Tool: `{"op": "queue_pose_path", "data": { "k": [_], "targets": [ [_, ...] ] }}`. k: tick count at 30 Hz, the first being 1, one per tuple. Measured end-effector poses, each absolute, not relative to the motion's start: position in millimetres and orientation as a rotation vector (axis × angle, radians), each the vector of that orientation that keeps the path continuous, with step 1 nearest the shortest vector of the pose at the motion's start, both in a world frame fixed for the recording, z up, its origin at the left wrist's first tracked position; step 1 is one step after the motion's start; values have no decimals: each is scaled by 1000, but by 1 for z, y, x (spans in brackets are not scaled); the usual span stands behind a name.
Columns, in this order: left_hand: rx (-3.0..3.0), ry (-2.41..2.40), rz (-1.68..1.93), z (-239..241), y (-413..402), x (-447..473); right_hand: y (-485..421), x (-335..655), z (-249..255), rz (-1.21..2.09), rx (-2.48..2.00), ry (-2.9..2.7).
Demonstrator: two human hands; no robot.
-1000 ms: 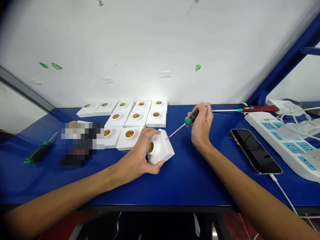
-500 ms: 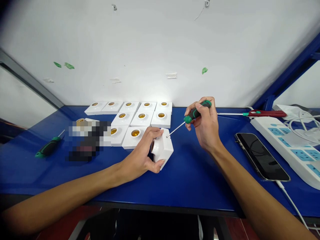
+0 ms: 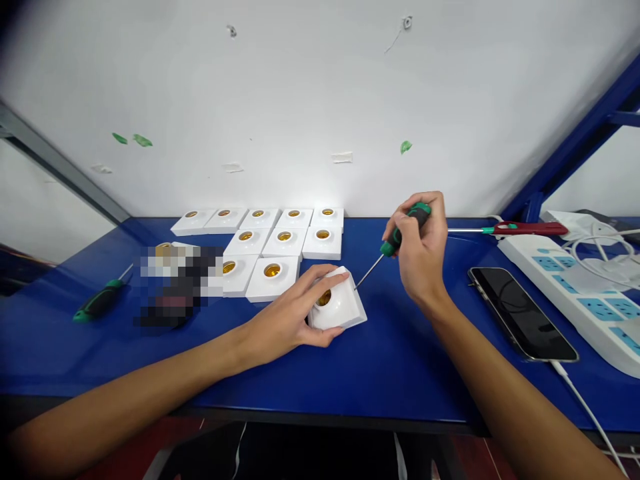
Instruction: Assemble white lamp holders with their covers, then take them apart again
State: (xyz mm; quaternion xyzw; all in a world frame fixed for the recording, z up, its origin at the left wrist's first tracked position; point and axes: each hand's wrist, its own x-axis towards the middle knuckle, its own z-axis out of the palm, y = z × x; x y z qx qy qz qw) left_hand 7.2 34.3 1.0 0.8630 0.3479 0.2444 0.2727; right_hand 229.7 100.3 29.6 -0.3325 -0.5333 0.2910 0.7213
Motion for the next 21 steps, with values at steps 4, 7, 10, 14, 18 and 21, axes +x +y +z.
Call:
{"op": "queue_pose_path", "data": {
  "k": [4, 7, 10, 14, 18, 21],
  "targets": [
    [2455, 1178, 661, 6, 37, 14, 103, 233, 29, 526, -760, -1065],
    [2542, 1237, 661, 19, 50, -2, 99, 230, 30, 492, -757, -1054],
    [2625, 1026, 518, 40, 70, -42, 94, 225, 30, 518, -779, -1082],
    [2548, 961, 319, 57, 84, -92, 90, 217, 26, 657, -809, -1148],
    [2428, 979, 205, 59, 81, -106, 88, 210, 21, 776, -826, -1194],
    [2400, 915, 257, 57, 80, -99, 87, 206, 18, 837, -846, -1178]
  ]
}}
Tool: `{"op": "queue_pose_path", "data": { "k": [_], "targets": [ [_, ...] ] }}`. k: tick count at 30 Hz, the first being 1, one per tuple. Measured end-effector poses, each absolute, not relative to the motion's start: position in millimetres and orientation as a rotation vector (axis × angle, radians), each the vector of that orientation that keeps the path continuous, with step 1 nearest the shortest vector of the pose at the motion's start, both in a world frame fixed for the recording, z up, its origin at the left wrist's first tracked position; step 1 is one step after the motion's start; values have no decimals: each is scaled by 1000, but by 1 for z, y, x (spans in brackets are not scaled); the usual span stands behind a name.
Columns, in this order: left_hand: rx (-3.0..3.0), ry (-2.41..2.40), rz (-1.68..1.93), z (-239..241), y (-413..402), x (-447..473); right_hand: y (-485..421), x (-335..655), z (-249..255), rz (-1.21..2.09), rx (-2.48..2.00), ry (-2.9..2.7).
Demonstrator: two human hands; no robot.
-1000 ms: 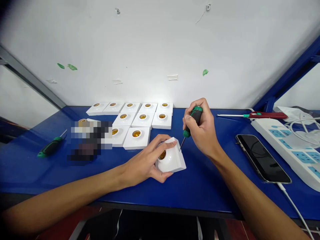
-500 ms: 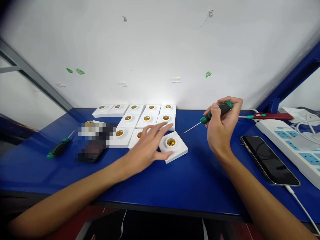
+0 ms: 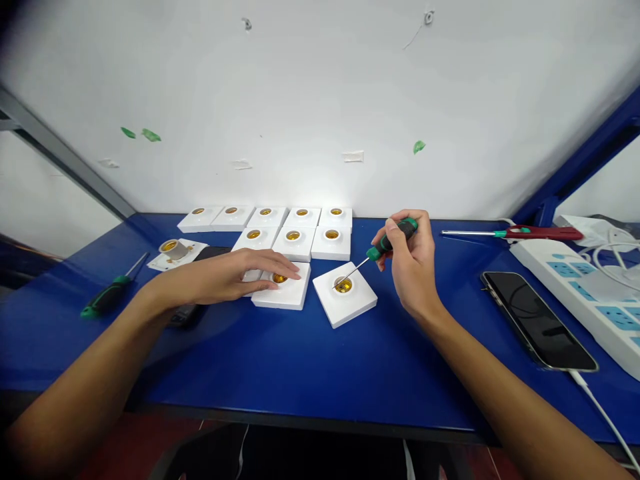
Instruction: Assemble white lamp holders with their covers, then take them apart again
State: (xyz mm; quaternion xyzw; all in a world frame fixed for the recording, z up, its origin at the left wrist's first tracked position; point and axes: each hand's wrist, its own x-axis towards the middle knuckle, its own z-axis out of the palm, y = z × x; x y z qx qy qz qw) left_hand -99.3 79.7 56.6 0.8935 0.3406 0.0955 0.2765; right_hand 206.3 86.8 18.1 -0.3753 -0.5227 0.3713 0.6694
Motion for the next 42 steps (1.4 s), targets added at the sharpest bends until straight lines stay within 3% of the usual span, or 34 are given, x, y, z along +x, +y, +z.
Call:
{"op": "queue_pose_path", "data": {
  "k": [9, 33, 42],
  "targets": [
    [2490, 1048, 394, 49, 73, -75, 83, 202, 14, 919, -823, -1269],
    [2350, 1170, 628, 40, 67, -59, 86, 205, 8, 712, -674, -1293],
    [2459, 1165, 326, 40, 61, -57, 76, 199, 16, 601, -697, -1527]
  ]
}}
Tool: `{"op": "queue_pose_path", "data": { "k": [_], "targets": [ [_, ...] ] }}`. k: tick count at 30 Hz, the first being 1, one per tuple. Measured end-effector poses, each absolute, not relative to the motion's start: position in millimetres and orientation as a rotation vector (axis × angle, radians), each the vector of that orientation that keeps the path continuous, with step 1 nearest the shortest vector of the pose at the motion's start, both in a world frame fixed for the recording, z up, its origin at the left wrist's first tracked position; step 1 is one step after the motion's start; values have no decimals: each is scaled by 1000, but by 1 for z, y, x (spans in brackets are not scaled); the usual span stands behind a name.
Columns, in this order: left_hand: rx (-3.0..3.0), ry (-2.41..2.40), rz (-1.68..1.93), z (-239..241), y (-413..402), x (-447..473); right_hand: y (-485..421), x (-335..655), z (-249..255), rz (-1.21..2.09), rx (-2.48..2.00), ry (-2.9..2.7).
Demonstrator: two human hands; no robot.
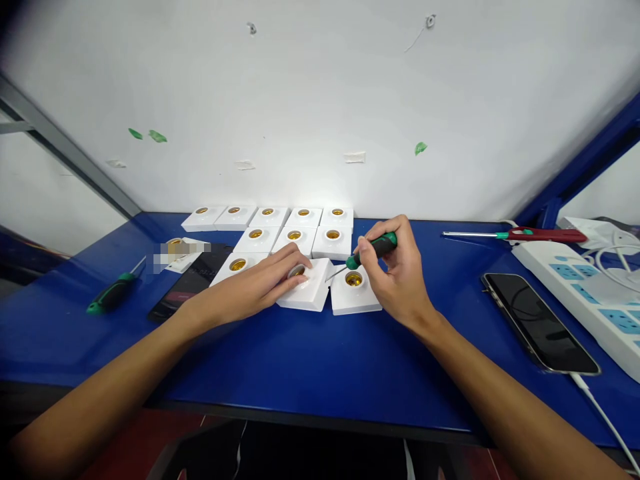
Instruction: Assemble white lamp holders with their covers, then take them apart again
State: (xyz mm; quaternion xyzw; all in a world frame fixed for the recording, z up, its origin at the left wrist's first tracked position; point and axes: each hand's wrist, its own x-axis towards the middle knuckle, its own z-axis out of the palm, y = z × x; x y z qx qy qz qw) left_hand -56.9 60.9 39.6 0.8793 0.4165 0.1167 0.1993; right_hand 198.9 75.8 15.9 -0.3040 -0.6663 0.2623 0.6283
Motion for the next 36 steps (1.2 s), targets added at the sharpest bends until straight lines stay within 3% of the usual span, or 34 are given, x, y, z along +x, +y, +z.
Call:
{"op": "queue_pose_path", "data": {
  "k": [15, 23, 29, 36],
  "targets": [
    [2534, 1312, 187, 42, 67, -72, 76, 202, 19, 493, -764, -1398],
    [2462, 1414, 374, 52, 73, -101, 74, 201, 16, 526, -785, -1401],
    [2415, 1430, 62, 57, 73, -155, 71, 199, 18, 572, -786, -1445],
    [2438, 1367, 192, 57, 68, -163, 73, 200, 17, 614, -792, -1399]
  ]
}}
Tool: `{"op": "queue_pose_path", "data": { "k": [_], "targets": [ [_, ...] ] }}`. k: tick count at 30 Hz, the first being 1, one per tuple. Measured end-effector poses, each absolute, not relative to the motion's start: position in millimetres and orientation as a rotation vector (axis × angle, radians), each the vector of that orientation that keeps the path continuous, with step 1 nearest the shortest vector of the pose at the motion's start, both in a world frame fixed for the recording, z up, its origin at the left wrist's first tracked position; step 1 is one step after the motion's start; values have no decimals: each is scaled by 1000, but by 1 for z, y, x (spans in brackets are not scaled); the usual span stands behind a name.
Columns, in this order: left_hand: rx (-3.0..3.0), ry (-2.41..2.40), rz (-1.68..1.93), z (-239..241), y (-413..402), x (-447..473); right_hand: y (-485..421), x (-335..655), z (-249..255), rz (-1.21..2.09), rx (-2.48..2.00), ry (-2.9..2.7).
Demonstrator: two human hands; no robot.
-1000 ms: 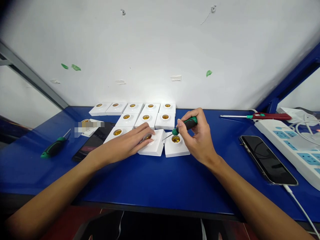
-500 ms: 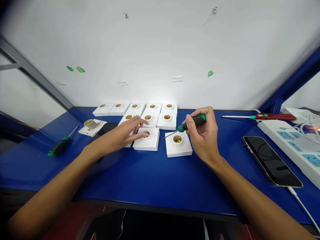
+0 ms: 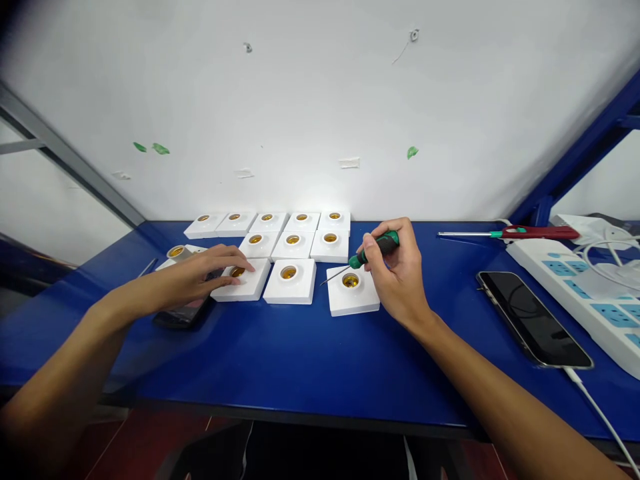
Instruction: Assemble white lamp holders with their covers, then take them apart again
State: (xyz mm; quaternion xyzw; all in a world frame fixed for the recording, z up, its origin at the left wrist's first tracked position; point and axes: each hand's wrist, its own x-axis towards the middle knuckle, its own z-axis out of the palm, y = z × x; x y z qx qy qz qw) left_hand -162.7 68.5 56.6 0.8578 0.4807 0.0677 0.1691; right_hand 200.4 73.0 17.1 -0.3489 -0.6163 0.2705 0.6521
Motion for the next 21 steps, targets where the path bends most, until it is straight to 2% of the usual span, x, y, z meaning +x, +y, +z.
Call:
{"op": "queue_pose_path", "data": {
  "k": [10, 21],
  "targets": [
    [2466, 1502, 512, 72, 51, -98, 77, 199, 16, 804, -708, -1265],
    [2555, 1464, 592, 62, 64, -60, 84, 201, 14, 880, -705, -1175]
  ]
}}
